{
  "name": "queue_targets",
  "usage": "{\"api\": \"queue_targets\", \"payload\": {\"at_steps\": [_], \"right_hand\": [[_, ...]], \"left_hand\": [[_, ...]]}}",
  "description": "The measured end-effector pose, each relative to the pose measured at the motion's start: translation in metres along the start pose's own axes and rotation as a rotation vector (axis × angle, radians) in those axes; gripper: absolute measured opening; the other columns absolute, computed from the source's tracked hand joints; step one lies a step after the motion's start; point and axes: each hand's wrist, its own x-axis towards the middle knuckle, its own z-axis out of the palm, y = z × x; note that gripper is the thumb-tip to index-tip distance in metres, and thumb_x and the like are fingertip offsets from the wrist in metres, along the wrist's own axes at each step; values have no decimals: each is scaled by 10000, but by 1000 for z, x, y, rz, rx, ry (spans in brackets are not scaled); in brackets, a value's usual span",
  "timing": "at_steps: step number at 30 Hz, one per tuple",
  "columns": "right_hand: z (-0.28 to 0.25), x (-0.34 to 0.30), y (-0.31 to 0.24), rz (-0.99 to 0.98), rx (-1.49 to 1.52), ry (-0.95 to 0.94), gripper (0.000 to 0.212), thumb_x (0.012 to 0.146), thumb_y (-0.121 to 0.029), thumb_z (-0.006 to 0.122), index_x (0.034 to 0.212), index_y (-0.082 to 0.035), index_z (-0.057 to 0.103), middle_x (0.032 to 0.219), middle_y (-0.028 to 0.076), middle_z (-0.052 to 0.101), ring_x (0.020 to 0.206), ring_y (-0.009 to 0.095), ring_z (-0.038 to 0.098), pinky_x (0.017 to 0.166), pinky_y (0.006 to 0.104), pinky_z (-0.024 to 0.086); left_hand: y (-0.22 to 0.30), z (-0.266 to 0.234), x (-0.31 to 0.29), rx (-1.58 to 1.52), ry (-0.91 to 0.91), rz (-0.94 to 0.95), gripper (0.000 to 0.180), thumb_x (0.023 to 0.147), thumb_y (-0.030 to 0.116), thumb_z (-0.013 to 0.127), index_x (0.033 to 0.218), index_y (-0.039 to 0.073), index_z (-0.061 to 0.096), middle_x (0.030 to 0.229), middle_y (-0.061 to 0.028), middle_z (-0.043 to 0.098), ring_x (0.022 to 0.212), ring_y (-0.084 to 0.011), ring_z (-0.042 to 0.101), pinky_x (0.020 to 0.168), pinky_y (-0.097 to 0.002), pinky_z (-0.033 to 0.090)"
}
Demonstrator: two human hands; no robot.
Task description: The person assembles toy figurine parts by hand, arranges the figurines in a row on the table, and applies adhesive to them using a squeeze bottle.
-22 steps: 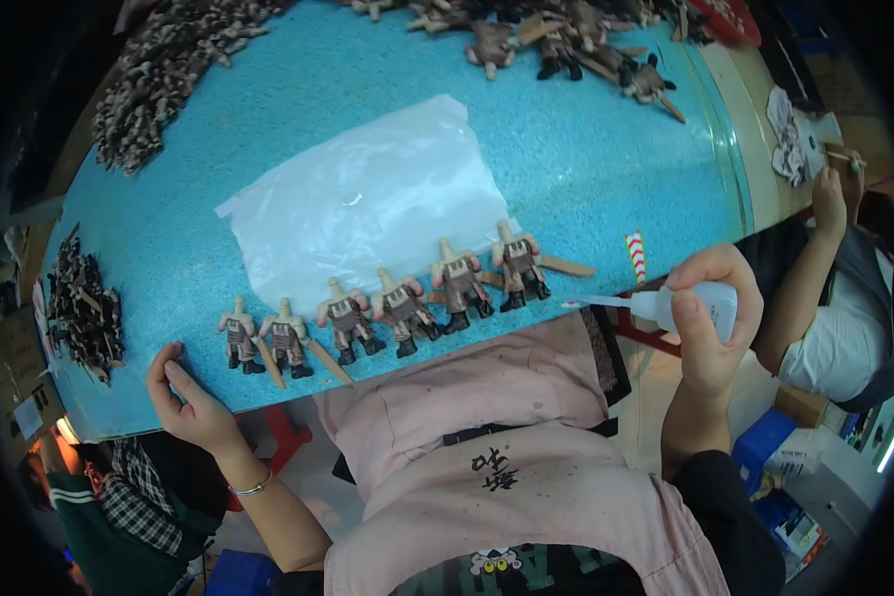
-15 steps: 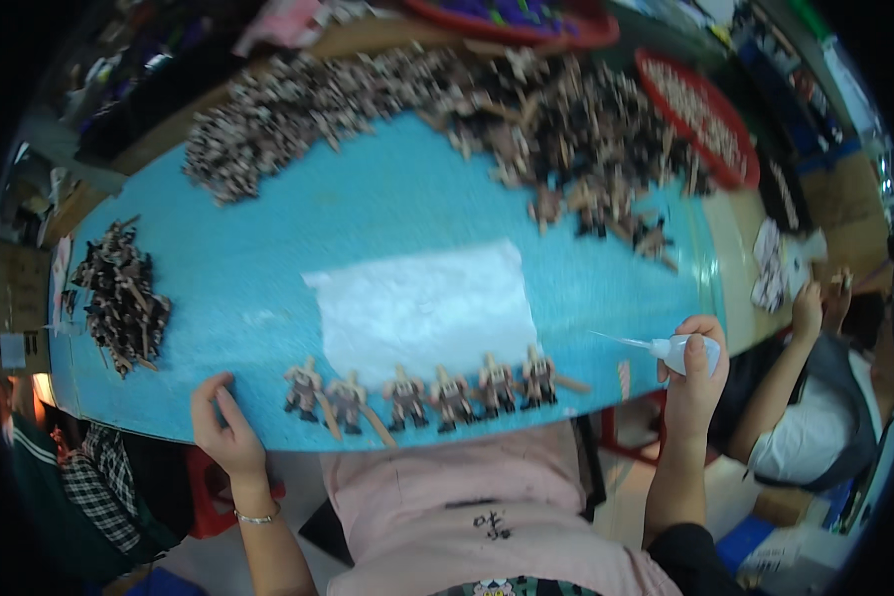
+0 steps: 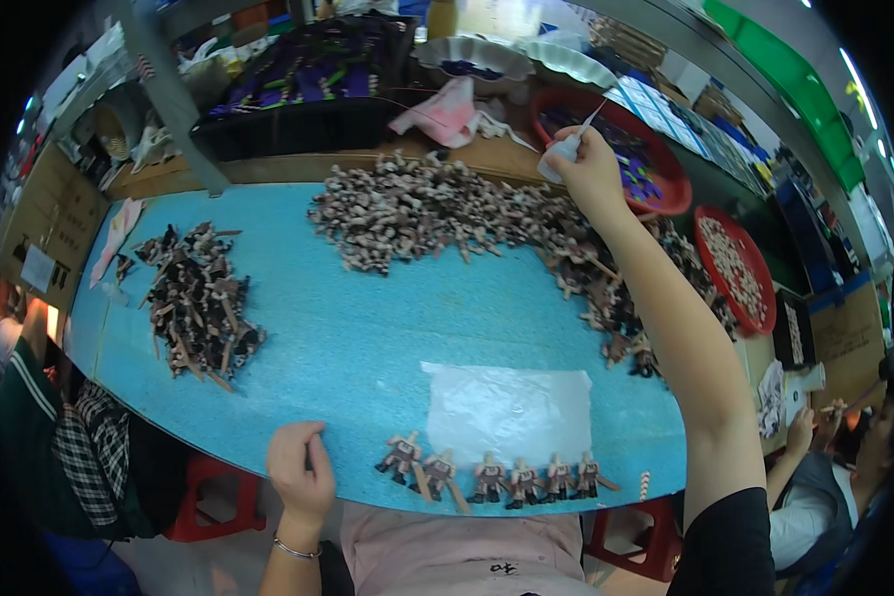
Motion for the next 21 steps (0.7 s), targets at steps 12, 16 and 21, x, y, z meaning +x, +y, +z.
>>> {"api": "queue_targets", "payload": {"at_steps": [12,16,21], "right_hand": [[57,4,24,-267,-302,348,312,762,-23,647,1053,-2,536,1001,183,583,972,355,577,857,408,458],[60,-38,-9,-489,-597,53,277,801,-92,670,1038,-20,545,1007,163,546,951,362,536,800,438,425],[70,-62,-19,-384,-973,-226,395,789,-347,707,1036,-54,611,1047,132,571,1023,306,537,863,454,381]], "left_hand": [[-8,-3,-1,-49,-17,33,130,770,-38,573,885,-2,621,815,-150,644,723,-329,621,636,-396,485],[-8,-2,-1,-44,-12,32,136,770,-38,574,890,1,623,817,-149,644,724,-327,620,638,-396,485],[-9,-1,1,-32,6,42,142,771,-37,584,900,7,626,820,-146,643,730,-324,619,647,-395,485]]}}
